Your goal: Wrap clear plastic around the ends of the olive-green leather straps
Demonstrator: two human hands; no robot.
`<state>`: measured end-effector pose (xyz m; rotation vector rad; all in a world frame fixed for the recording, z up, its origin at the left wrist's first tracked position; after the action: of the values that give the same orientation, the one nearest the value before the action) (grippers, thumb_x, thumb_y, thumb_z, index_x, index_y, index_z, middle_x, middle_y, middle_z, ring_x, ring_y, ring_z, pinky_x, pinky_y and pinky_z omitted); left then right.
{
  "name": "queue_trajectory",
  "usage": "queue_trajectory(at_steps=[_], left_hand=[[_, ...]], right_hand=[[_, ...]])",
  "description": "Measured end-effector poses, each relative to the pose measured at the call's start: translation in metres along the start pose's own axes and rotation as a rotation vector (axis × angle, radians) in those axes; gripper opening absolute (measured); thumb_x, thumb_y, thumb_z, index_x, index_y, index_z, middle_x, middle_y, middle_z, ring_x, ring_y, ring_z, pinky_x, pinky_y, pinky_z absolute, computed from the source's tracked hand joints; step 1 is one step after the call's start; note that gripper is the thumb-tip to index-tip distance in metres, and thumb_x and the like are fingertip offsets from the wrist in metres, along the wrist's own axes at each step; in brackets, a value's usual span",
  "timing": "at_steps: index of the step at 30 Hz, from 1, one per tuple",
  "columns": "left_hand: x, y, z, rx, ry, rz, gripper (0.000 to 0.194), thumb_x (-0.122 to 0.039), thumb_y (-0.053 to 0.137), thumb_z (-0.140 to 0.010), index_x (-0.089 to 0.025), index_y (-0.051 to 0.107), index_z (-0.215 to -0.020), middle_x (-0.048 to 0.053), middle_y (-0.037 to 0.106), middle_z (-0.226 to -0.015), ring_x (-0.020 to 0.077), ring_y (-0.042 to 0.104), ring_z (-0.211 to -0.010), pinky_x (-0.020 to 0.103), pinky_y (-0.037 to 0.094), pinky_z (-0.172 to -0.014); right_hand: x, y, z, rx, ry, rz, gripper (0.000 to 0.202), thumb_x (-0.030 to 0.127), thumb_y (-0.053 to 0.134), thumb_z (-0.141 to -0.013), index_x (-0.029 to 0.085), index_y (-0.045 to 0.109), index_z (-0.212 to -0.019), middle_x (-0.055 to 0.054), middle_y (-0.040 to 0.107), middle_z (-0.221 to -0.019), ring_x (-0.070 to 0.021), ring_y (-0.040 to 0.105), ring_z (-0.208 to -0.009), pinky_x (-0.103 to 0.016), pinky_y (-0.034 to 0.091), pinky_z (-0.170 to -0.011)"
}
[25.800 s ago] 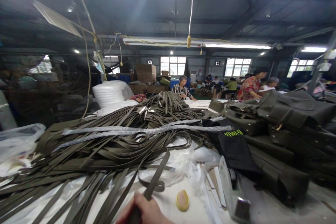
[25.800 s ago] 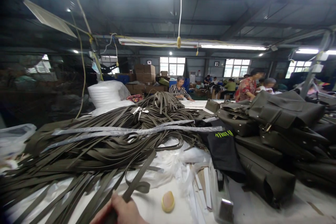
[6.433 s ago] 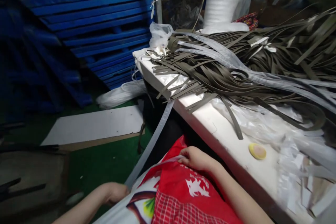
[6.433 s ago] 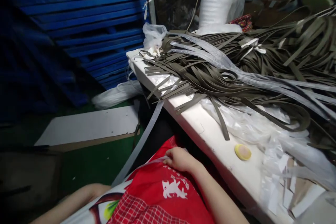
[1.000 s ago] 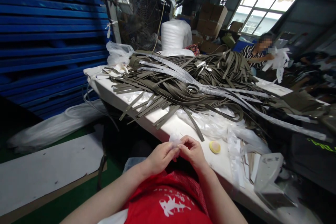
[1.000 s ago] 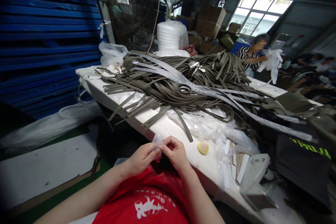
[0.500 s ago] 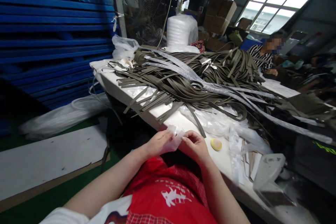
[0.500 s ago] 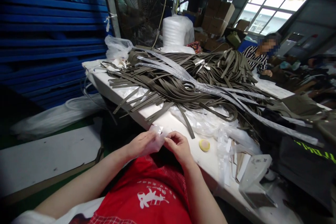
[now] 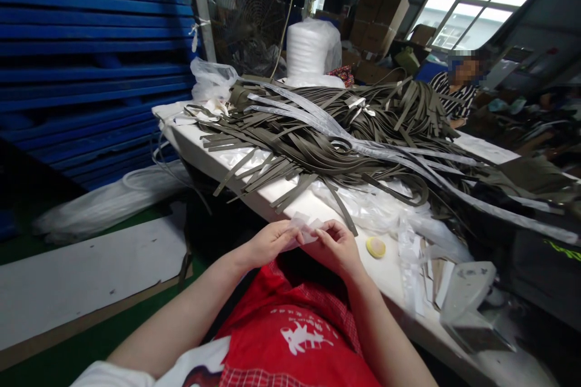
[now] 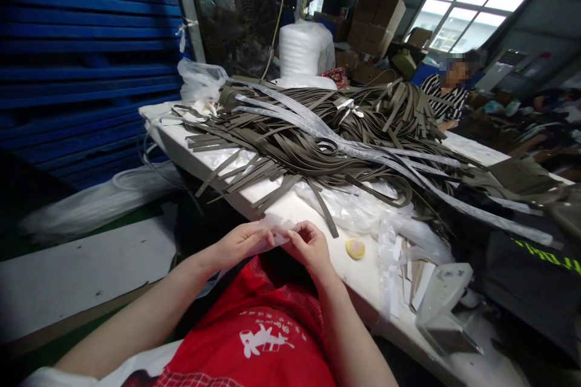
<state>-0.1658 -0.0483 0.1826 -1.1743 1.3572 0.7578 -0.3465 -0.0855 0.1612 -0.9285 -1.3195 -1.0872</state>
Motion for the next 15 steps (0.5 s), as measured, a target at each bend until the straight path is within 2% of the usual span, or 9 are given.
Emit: queue_trajectory(at_steps=[3, 7, 10, 12, 13, 15], left_hand=[[-0.001, 0.005, 0.0, 0.017, 0.061, -0.159, 0.048, -0.049, 0.039, -0.1, -0.016, 0.074, -0.092, 0.008, 0.069, -0.098, 0.0211, 0.061, -0.093, 0.031, 0.044, -0.089], [0.009, 0.014, 0.0, 0.039, -0.002, -0.071, 0.048, -0.049, 0.039, -0.099, -0.014, 0.072, -0.098, 0.009, 0.068, -0.096, 0.0183, 0.063, -0.082, 0.028, 0.049, -0.077], [0.015, 0.02, 0.0, -0.003, -0.065, -0.006, 0.051, -0.051, 0.038, -0.099, -0.011, 0.07, -0.102, 0.01, 0.065, -0.097, 0.015, 0.064, -0.069, 0.027, 0.051, -0.068], [0.013, 0.02, -0.001, -0.044, -0.052, -0.052, 0.05, -0.049, 0.037, -0.1, -0.011, 0.069, -0.103, 0.01, 0.064, -0.097, 0.0156, 0.065, -0.071, 0.027, 0.051, -0.071], [0.011, 0.02, -0.001, -0.059, -0.031, -0.092, 0.049, -0.047, 0.036, -0.101, -0.011, 0.07, -0.102, 0.01, 0.065, -0.095, 0.0163, 0.065, -0.073, 0.028, 0.051, -0.073], [0.006, 0.02, -0.003, -0.06, 0.027, -0.171, 0.045, -0.042, 0.036, -0.101, -0.013, 0.07, -0.095, 0.009, 0.066, -0.092, 0.0177, 0.065, -0.08, 0.028, 0.05, -0.078]], right_hand=[[-0.004, -0.001, -0.002, -0.003, 0.008, -0.021, 0.037, 0.048, 0.079, -0.068, 0.019, 0.056, -0.073, -0.001, 0.063, -0.065, -0.0114, 0.048, -0.054, -0.025, 0.038, -0.053], [-0.009, -0.003, -0.004, 0.0, -0.03, 0.022, 0.035, 0.047, 0.076, -0.071, 0.019, 0.056, -0.074, -0.001, 0.061, -0.067, -0.0139, 0.054, -0.061, -0.027, 0.044, -0.06], [-0.003, -0.011, 0.0, -0.179, -0.186, 0.243, 0.031, 0.04, 0.075, -0.074, 0.019, 0.06, -0.091, -0.003, 0.065, -0.084, -0.0137, 0.055, -0.065, -0.029, 0.048, -0.067], [0.008, -0.014, 0.007, -0.311, -0.338, 0.395, 0.029, 0.035, 0.073, -0.077, 0.02, 0.061, -0.099, -0.003, 0.064, -0.089, -0.0129, 0.053, -0.065, -0.029, 0.047, -0.067], [0.013, -0.012, 0.011, -0.316, -0.392, 0.448, 0.024, 0.033, 0.071, -0.079, 0.02, 0.062, -0.098, -0.002, 0.063, -0.085, -0.0124, 0.051, -0.062, -0.028, 0.045, -0.064], [0.021, -0.003, 0.016, -0.201, -0.423, 0.504, 0.018, 0.032, 0.069, -0.082, 0.021, 0.066, -0.095, 0.0, 0.06, -0.074, -0.012, 0.048, -0.057, -0.027, 0.041, -0.057]])
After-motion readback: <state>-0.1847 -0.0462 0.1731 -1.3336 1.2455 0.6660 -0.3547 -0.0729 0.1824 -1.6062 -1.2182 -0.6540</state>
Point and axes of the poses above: each hand's wrist, its own z-axis away from the middle knuckle, its own y-axis out of the palm, x = y × z, the point moved 4 cm from there along -z, towards the middle knuckle
